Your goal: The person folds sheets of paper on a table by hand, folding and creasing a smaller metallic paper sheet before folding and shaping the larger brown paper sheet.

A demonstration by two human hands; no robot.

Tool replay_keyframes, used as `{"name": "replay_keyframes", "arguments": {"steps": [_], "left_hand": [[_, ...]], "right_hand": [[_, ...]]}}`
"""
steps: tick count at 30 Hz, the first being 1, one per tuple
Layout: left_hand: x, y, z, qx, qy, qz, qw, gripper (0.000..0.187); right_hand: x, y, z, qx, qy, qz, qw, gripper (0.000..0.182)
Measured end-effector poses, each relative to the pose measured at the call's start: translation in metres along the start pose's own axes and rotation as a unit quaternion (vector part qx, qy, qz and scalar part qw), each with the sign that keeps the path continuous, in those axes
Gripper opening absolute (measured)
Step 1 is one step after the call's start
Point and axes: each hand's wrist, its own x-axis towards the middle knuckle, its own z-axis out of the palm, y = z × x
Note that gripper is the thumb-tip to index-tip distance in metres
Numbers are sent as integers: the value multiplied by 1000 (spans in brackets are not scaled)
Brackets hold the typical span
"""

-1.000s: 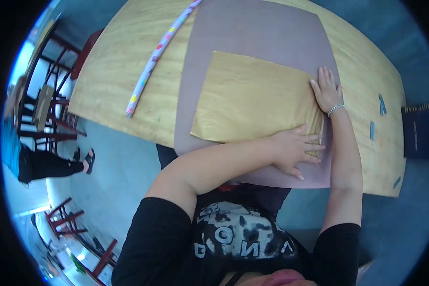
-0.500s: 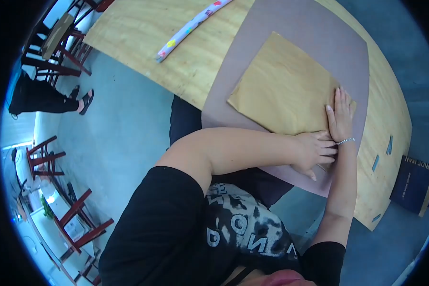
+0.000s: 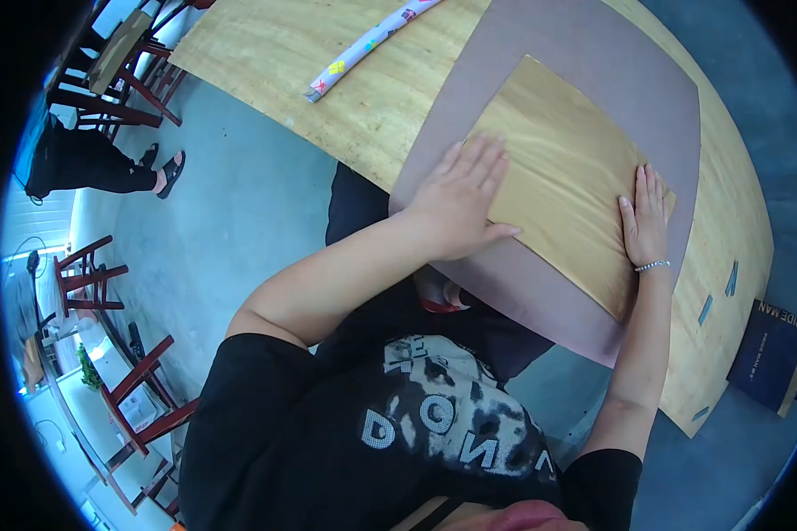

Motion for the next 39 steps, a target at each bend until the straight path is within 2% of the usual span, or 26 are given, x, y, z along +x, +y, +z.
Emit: {"name": "replay_keyframes", "arguments": {"steps": [5, 7, 8, 11, 13, 17, 20, 22, 23, 25, 29, 31, 32, 34, 35, 37, 39], "left_hand": [[-7, 5, -12, 68, -3, -51, 996, 96], [3, 18, -20, 83, -51, -78, 992, 96], [12, 23, -18, 82, -47, -73, 993, 96], [56, 37, -6, 18, -34, -1, 999, 95], [91, 44, 4, -5, -6, 70, 998, 95], [133, 46, 18, -4, -44, 94, 995, 93], [139, 34, 16, 3, -76, 64, 995, 94], [139, 20, 7, 31, -70, -19, 997, 95], [140, 12, 2, 33, -71, -15, 997, 95], [140, -4, -6, 65, -57, -93, 992, 96], [141, -13, -12, 77, -27, -111, 990, 96], [148, -7, -7, 135, -18, -123, 983, 93], [152, -5, -2, 137, -18, -115, 984, 93], [167, -2, 7, 200, 48, -13, 978, 89], [174, -2, 11, 199, 50, -3, 979, 89], [182, -4, 12, 65, -31, 19, 997, 86], [181, -4, 14, 67, -20, 10, 998, 85]], "right_hand": [[-1, -1, -2, -20, 5, -2, 1000, 67], [0, -4, -4, -22, 8, 3, 1000, 67], [-2, -6, -6, -21, 4, 5, 1000, 68], [-2, -4, -2, -24, 27, -1, 999, 69], [-2, -6, -5, -26, 8, 9, 1000, 68], [-2, -10, -10, -26, -5, 22, 999, 68], [-2, -7, -6, -23, -12, 31, 999, 68], [-3, -7, -7, -5, -9, 25, 1000, 68], [-3, -7, -8, -4, -8, 29, 1000, 68], [-4, -10, -11, 6, -12, 30, 999, 68], [-3, -13, -15, 3, -13, 44, 999, 69], [-4, -16, -16, -3, -21, 44, 999, 70], [-5, -16, -16, -3, -19, 52, 998, 70], [-4, -17, -19, 11, -23, 47, 999, 70], [-5, -19, -22, 18, -29, 51, 998, 70], [-6, -18, -23, 16, -26, 53, 998, 70], [-6, -16, -21, 33, -18, 45, 998, 70]]}}
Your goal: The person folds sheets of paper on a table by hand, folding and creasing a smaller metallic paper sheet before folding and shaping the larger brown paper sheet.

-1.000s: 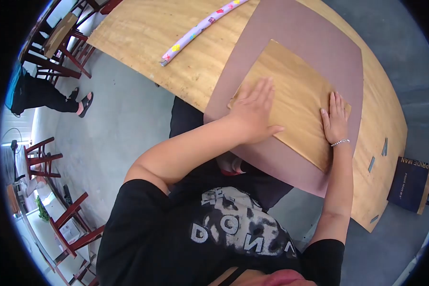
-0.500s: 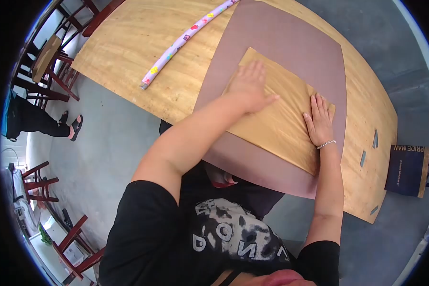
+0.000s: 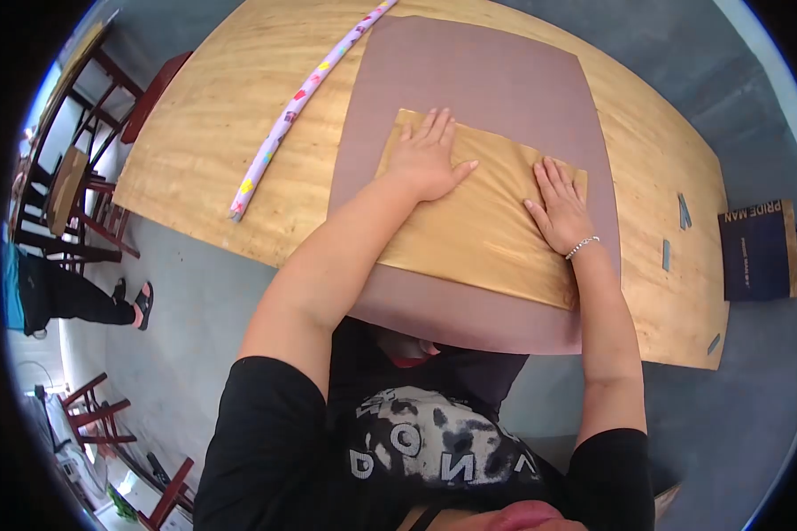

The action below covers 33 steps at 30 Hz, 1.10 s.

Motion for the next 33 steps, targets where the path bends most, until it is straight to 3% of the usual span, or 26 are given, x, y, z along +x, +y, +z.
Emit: {"name": "replay_keyframes", "arguments": {"steps": [4, 6, 10, 14, 24, 29, 33], "left_hand": [[-2, 3, 1, 8, 21, -14, 1000, 84], [-2, 4, -2, 13, 9, -14, 1000, 84], [2, 2, -2, 18, -10, -15, 1000, 85], [2, 6, -4, 40, -18, -13, 999, 84], [3, 7, -4, 75, -12, -23, 997, 85], [2, 3, 6, 86, 24, -7, 996, 85], [3, 6, 2, 85, 20, -5, 996, 85]], "right_hand": [[3, -16, -6, -13, -15, 52, 998, 70], [10, -40, -6, -29, 32, 73, 996, 71], [43, -86, -2, 30, 21, -13, 999, 75], [45, -73, 10, 63, 12, 37, 997, 76], [-14, 41, 6, -12, 9, 156, 988, 76], [-19, 49, 11, -32, 16, 179, 983, 76], [-48, 0, -5, -25, 18, 169, 985, 75]]}}
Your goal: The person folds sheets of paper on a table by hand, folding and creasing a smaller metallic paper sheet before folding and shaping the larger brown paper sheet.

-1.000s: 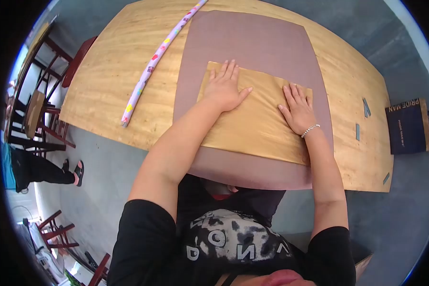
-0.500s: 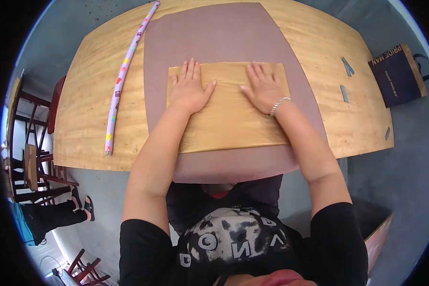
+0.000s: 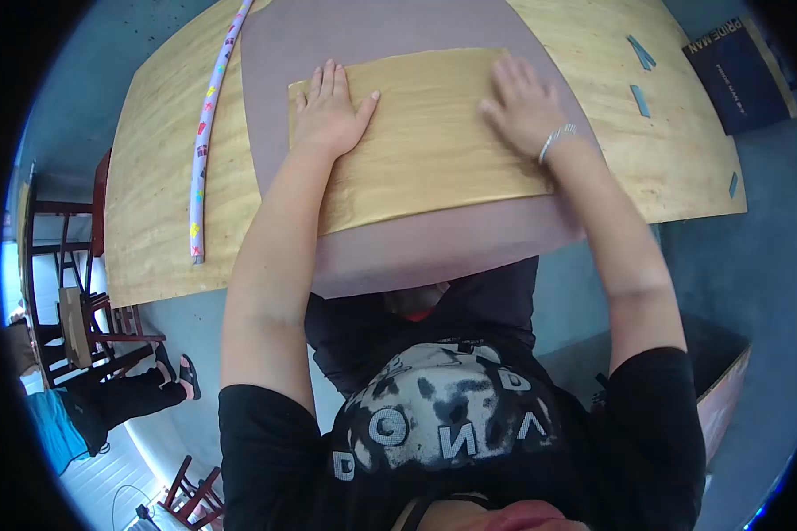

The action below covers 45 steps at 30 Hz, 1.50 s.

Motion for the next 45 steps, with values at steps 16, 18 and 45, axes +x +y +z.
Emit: {"name": "replay_keyframes", "arguments": {"steps": [16, 18, 45], "left_hand": [[-19, 21, -19, 61, 73, -18, 995, 84], [-34, 45, -27, 81, 83, 21, 993, 82], [-192, 65, -35, -249, 165, 323, 898, 42]], "right_hand": [[-145, 25, -6, 137, 83, 31, 987, 51], [-132, 22, -12, 215, 78, 73, 971, 43], [-108, 12, -27, 797, -25, 254, 547, 36]]}}
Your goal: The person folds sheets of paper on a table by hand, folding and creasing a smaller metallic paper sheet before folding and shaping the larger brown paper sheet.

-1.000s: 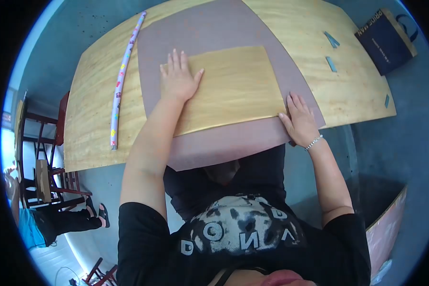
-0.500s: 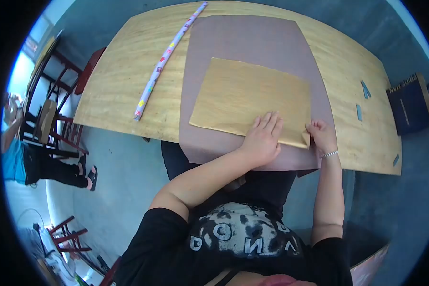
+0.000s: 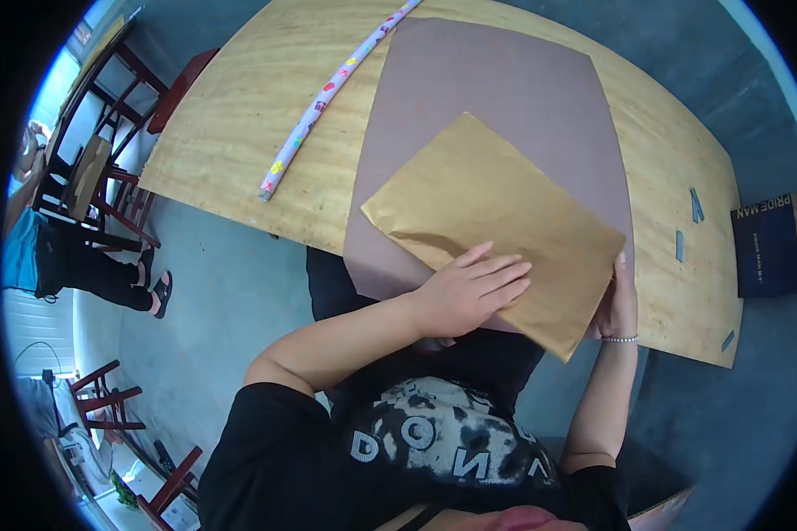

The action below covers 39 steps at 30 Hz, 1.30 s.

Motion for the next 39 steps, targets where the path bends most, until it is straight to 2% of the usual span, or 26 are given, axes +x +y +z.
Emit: {"name": "replay_keyframes", "arguments": {"steps": [2, 4, 5, 7, 9, 10, 13, 15, 17, 18, 20, 21, 22, 24, 25, 27, 28, 29, 31, 32, 33, 34, 35, 36, 38, 39], "left_hand": [[-19, 2, -7, -26, 27, 22, 999, 41], [-39, 2, -16, -15, 3, 14, 1000, 44], [-49, 2, -21, -3, -20, 11, 1000, 47], [-71, 5, -26, -6, -40, -29, 999, 46], [-89, 3, -27, 72, -34, -101, 992, 44], [-94, 2, -27, 73, -25, -131, 988, 43], [-100, -4, -29, 78, 19, -175, 981, 48], [-101, -7, -30, 79, 8, -178, 981, 48], [-103, -13, -32, 77, 7, -181, 981, 48], [-103, -16, -35, 84, 6, -185, 979, 47], [-95, -26, -41, 92, -2, -208, 974, 47], [-91, -33, -45, 98, -8, -223, 970, 47], [-88, -42, -49, 115, -18, -227, 967, 46], [-79, -65, -54, 138, -30, -233, 962, 46], [-72, -76, -59, 133, -18, -241, 961, 39], [-67, -104, -60, 85, 5, -243, 966, 33], [-60, -114, -66, 55, 29, -228, 972, 30], [-53, -122, -72, 57, 34, -223, 972, 30], [-28, -123, -97, -71, 101, -197, 973, 21], [-15, -116, -106, -115, 154, -198, 961, 15], [-5, -111, -119, -115, 158, -192, 962, 15], [4, -105, -134, -190, 132, -237, 944, 15], [13, -99, -146, -263, 103, -279, 918, 16], [22, -92, -156, -265, 116, -266, 919, 20], [38, -88, -173, -271, 97, -286, 914, 18], [46, -86, -182, -278, 75, -310, 906, 16]], "right_hand": [[-6, 1, 12, 38, 38, 8, 999, 34], [3, 10, -13, -4, -49, -14, 999, 24], [2, 13, -21, -7, -51, -8, 999, 24], [-6, 17, -28, -96, -28, -19, 995, 20], [-18, 19, -31, -98, -14, -12, 995, 21], [-24, 19, -35, -118, -37, 18, 992, 21], [-25, 24, -50, -144, -67, 64, 985, 26], [-31, 26, -45, -149, -73, 78, 983, 31], [-45, 21, -13, -125, -38, -16, 991, 41], [-48, 16, -9, -127, -43, -12, 991, 41], [-51, 7, -6, -120, -85, -63, 987, 47], [-49, 4, -8, -130, -59, -74, 987, 36], [-44, 2, -15, -130, -60, -75, 987, 36], [-32, -5, -33, -122, -131, -132, 975, 26], [-30, -16, -34, -81, -156, -118, 977, 21], [-23, -35, -35, -13, -220, -125, 967, 24], [-24, -46, -25, 41, -300, -144, 942, 36], [-27, -56, -20, 40, -302, -150, 941, 36], [-34, -75, -15, 118, -403, -177, 890, 61], [-38, -84, -14, 115, -402, -183, 890, 61], [-40, -93, -12, 94, -390, -245, 883, 61], [-41, -101, -11, 72, -376, -307, 871, 61], [-31, -112, -23, 101, -374, -317, 866, 58], [-32, -125, -15, 72, -347, -364, 861, 43], [-39, -157, 4, 122, -244, -335, 902, 32], [-33, -173, 8, 89, -227, -338, 909, 30]]}}
